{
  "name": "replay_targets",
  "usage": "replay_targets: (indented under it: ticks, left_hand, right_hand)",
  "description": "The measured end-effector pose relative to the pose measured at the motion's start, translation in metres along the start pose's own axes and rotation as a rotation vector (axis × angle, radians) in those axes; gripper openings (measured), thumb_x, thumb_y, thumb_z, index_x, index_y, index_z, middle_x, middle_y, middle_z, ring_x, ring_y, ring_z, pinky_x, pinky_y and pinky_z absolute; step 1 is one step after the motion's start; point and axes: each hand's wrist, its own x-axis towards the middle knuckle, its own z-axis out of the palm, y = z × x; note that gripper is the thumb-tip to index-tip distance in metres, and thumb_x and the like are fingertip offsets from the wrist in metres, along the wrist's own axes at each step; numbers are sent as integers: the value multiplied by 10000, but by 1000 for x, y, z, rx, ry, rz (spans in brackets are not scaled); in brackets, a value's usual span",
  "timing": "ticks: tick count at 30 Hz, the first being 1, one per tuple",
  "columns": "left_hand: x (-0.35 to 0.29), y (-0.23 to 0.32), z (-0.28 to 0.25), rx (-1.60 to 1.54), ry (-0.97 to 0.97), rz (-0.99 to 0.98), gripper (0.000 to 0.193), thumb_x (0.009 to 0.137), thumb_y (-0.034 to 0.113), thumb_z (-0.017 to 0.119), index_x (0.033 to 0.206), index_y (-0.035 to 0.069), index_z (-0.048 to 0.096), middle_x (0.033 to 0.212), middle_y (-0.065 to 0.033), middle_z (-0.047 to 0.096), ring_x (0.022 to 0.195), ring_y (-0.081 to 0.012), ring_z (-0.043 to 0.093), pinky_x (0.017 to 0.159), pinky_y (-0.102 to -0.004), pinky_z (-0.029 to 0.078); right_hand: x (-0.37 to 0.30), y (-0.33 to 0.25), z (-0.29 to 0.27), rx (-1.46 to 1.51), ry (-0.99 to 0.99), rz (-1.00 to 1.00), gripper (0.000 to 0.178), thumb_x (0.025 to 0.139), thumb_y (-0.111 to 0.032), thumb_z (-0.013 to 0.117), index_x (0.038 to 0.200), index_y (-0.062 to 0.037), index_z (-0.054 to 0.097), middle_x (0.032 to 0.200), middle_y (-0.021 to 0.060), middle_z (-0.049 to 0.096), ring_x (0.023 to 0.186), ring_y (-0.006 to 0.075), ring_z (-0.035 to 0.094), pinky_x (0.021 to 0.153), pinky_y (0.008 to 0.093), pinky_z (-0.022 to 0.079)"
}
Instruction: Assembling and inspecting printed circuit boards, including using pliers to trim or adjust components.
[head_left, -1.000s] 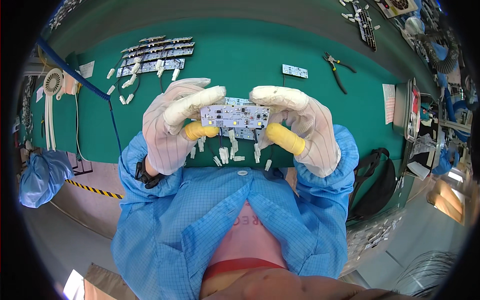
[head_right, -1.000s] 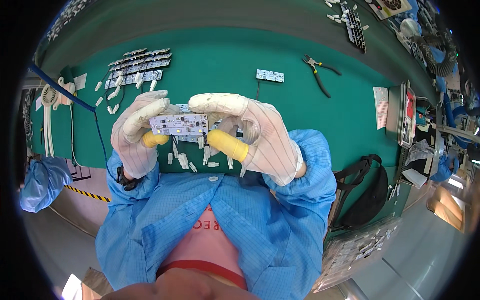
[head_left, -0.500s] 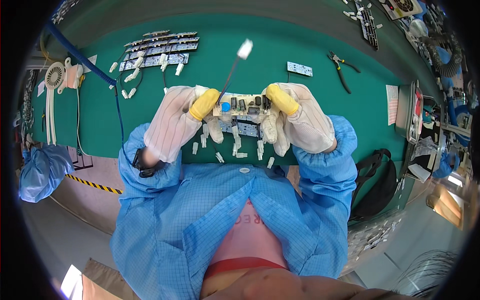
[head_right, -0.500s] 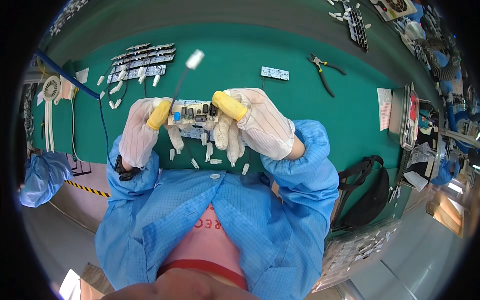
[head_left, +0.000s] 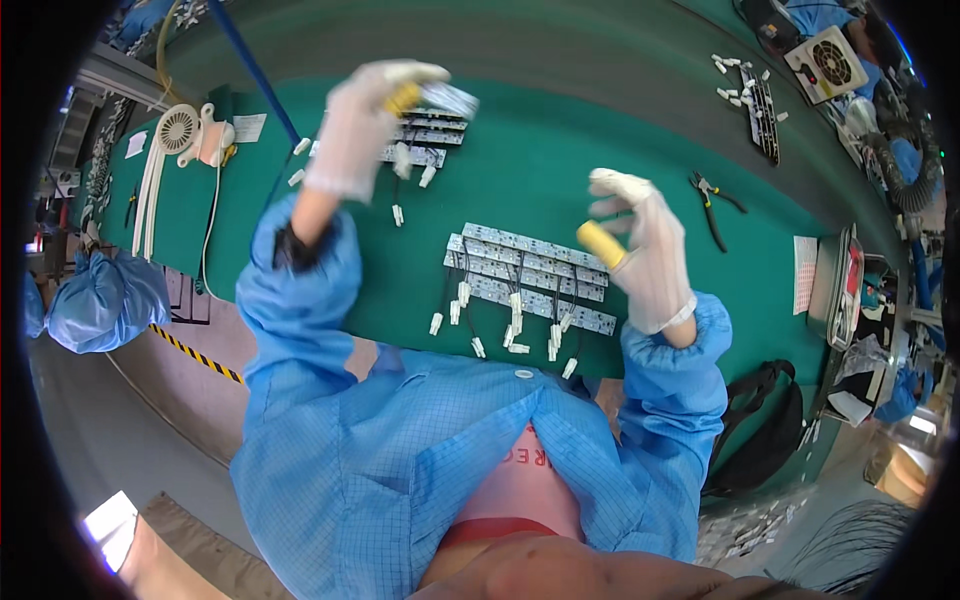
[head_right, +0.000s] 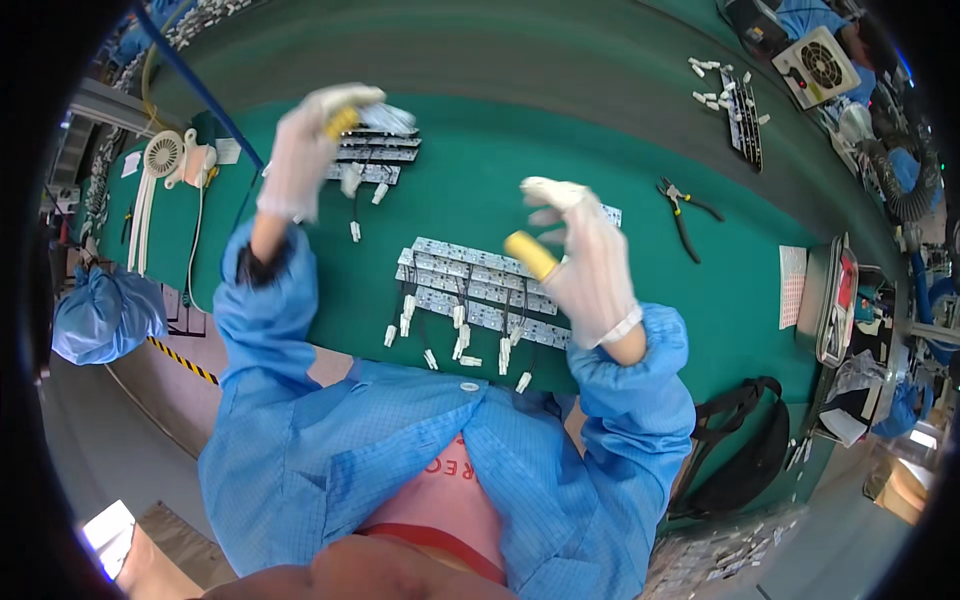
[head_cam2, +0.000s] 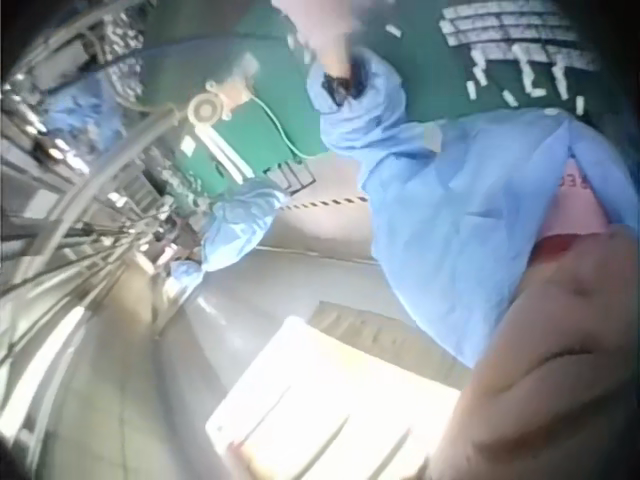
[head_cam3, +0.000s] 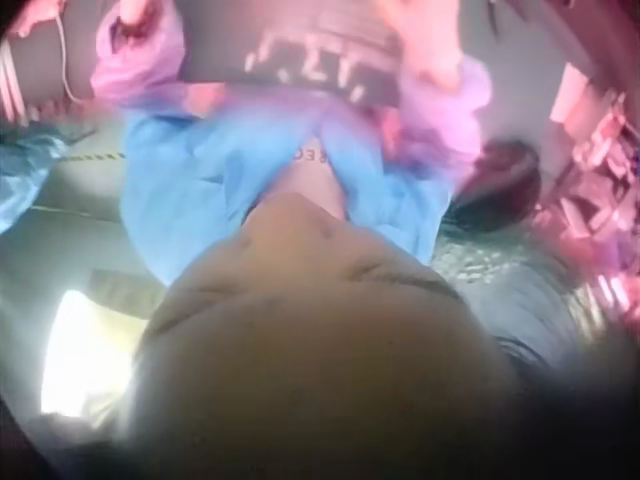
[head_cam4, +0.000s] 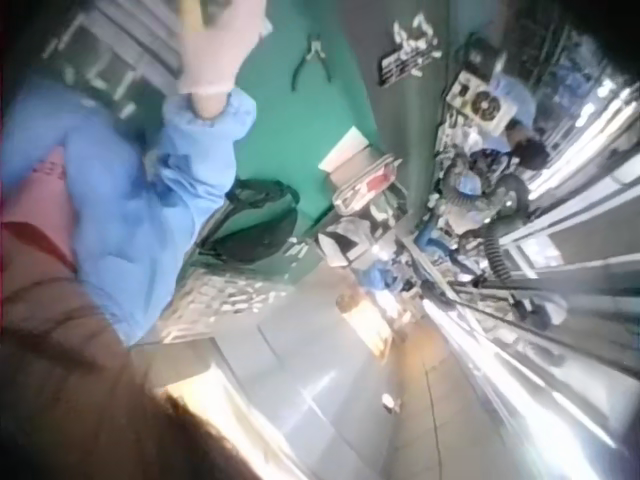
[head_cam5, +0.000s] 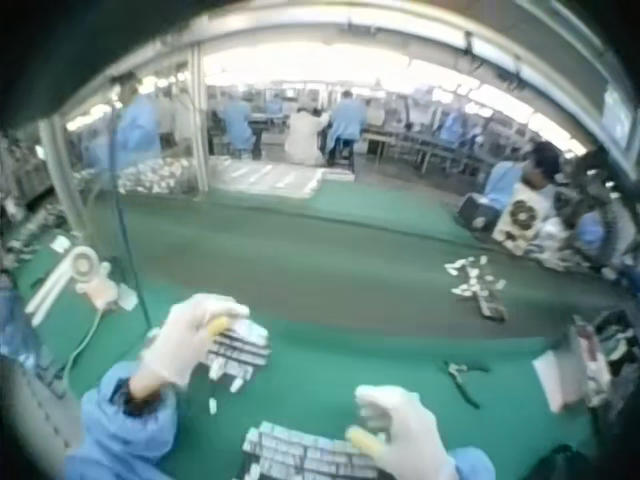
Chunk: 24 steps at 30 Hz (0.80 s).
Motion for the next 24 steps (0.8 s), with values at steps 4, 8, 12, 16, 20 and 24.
replay_targets:
  ticks: [4, 8, 12, 16, 20, 24]
  left_hand:
    - [23, -99, -35, 530, -141, -279, 286, 854, 147, 464, 1033, 165, 686, 1012, -159, 657, 962, -319, 608, 828, -381, 479]
    - [16, -135, -32, 574, -200, -218, 229, 846, 180, 572, 1036, 232, 689, 1069, -145, 635, 967, -330, 606, 823, -384, 487]
    - [11, -84, -29, 830, 124, -114, 271, 849, 244, 618, 1112, 302, 646, 1243, -71, 556, 1039, -300, 578, 832, -411, 490]
    - [-19, 55, 0, -263, -115, -142, 322, 844, 177, 622, 1157, 102, 615, 1057, -90, 661, 1001, -250, 606, 886, -342, 455]
    - [-62, 107, 31, -273, -366, 35, 552, 698, 251, 772, 1193, 101, 580, 1001, -99, 664, 984, -240, 607, 888, -349, 444]
    - [-70, 87, 44, -111, -229, 254, 637, 632, 257, 810, 1201, 104, 567, 970, -92, 665, 940, -247, 618, 859, -354, 453]
  right_hand:
    - [3, 58, -16, -612, 98, -5, 425, 731, -74, 718, 1121, -114, 553, 1142, 85, 556, 1067, 300, 538, 857, 384, 468]
    - [-5, 100, -17, -795, 103, 2, 392, 718, -56, 723, 1074, -124, 575, 1101, 90, 567, 1028, 297, 554, 843, 365, 471]
    - [-6, 80, -33, 128, 86, 163, 347, 715, -22, 720, 1032, -37, 582, 956, 99, 624, 832, 190, 608, 743, 286, 489]
    - [-10, -10, -28, -84, 25, -132, 423, 653, -51, 775, 1039, -59, 603, 934, 104, 627, 834, 216, 612, 734, 289, 491]
    - [-10, -37, -1, -149, 135, -328, 457, 602, -95, 813, 1008, -65, 604, 909, 84, 635, 843, 237, 602, 719, 314, 496]
    - [-9, -33, 3, -25, 107, -280, 437, 624, -133, 814, 996, -69, 594, 932, 84, 632, 837, 241, 601, 711, 317, 500]
